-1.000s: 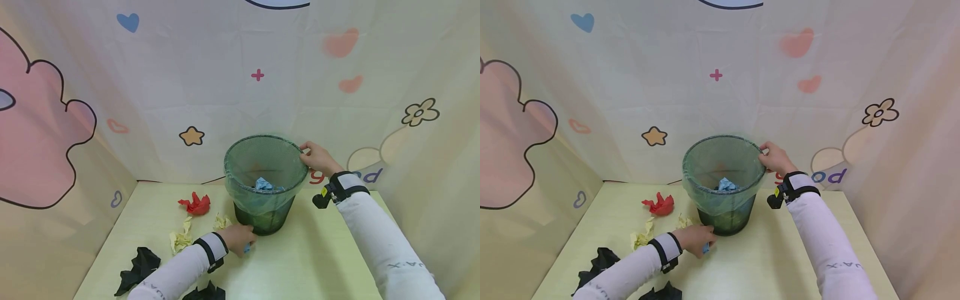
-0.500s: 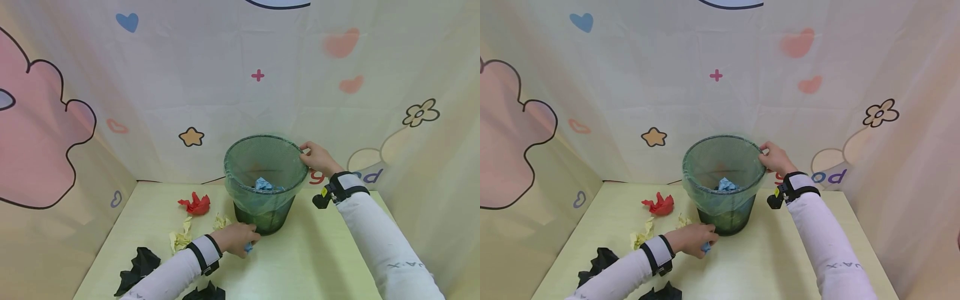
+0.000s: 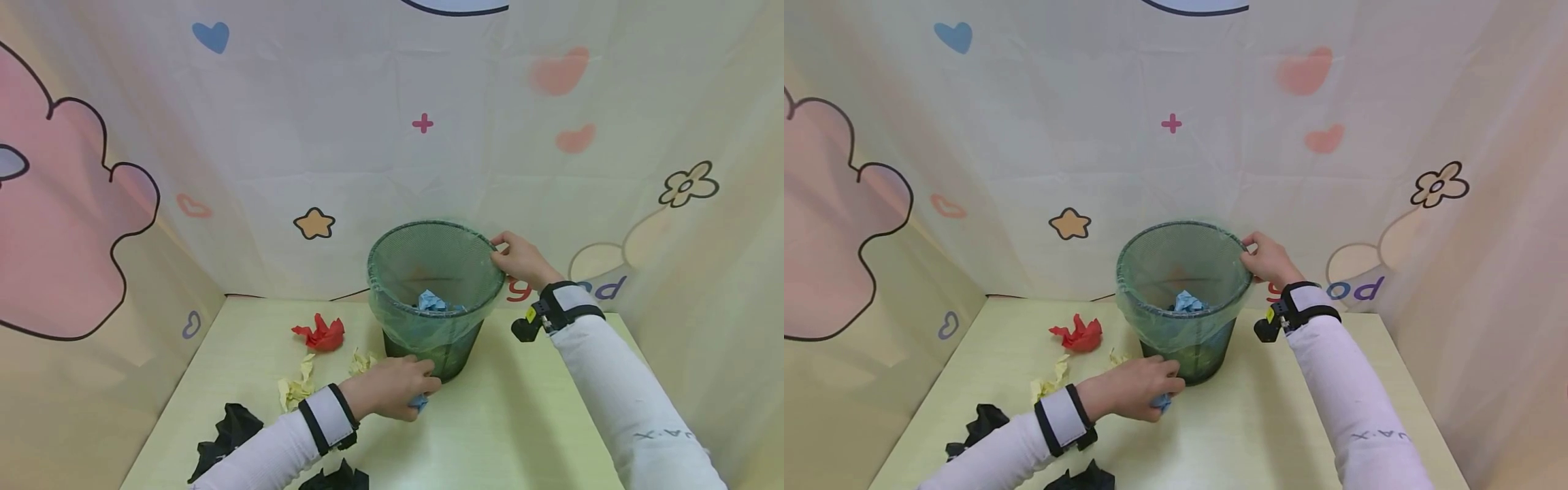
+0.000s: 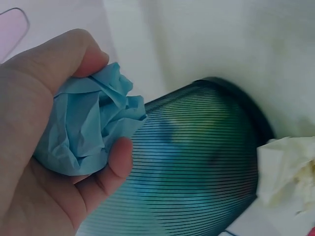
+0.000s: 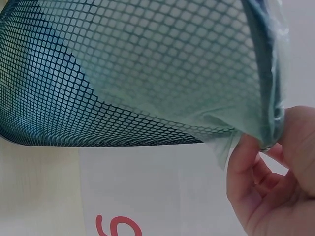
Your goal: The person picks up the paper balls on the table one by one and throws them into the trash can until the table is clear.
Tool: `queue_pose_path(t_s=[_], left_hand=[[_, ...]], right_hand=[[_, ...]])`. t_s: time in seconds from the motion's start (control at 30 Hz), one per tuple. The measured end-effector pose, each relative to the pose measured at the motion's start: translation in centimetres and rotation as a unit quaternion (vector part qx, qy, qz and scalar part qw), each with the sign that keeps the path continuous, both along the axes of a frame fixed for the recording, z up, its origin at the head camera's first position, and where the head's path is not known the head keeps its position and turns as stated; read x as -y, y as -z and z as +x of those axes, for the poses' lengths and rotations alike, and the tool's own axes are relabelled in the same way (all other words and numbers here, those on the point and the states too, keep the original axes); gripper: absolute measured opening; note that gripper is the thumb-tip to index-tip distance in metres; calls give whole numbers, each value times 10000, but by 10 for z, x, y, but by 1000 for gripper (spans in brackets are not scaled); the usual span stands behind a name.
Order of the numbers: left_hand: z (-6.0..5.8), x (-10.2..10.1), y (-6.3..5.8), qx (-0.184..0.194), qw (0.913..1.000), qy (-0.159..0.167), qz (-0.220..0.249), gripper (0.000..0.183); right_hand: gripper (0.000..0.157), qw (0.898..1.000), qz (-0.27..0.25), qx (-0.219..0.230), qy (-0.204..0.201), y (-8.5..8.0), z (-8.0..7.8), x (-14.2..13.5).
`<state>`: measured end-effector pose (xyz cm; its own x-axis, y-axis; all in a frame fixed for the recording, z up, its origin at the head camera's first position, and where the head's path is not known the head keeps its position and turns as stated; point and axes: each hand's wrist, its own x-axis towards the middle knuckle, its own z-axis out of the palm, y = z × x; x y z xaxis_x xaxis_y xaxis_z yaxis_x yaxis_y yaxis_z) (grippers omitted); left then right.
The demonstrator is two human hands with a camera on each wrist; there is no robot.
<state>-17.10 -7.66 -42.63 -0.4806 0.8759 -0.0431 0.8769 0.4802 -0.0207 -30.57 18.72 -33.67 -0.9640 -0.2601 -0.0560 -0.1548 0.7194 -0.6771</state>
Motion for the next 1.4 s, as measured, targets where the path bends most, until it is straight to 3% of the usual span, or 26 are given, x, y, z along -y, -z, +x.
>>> queue_pose_path(t_s=[0.2, 0.33, 0.5, 0.8, 1.17, 1.4], left_hand=[[7, -5, -20, -633, 9964, 355, 443, 25], [9, -8, -31, -967, 9929, 361, 598, 24], [11, -10, -43, -1111, 9907, 309, 725, 22], [7, -5, -62, -927, 9904, 200, 1007, 23], [-10, 10, -91, -1027, 9819, -30, 1590, 13], [-26, 18, -104, -679, 9817, -463, 1716, 14]], right_hand=[[39, 10000, 4, -1, -3, 0, 0, -1], [39, 10000, 20, -17, -19, 1, -1, -1], [39, 10000, 25, -2, -15, 1, 0, -2], [38, 10000, 24, 7, -8, 1, 1, -1], [37, 9999, -46, 118, 71, 1, -1, -1], [38, 9999, -61, 82, 47, 1, -1, -1]])
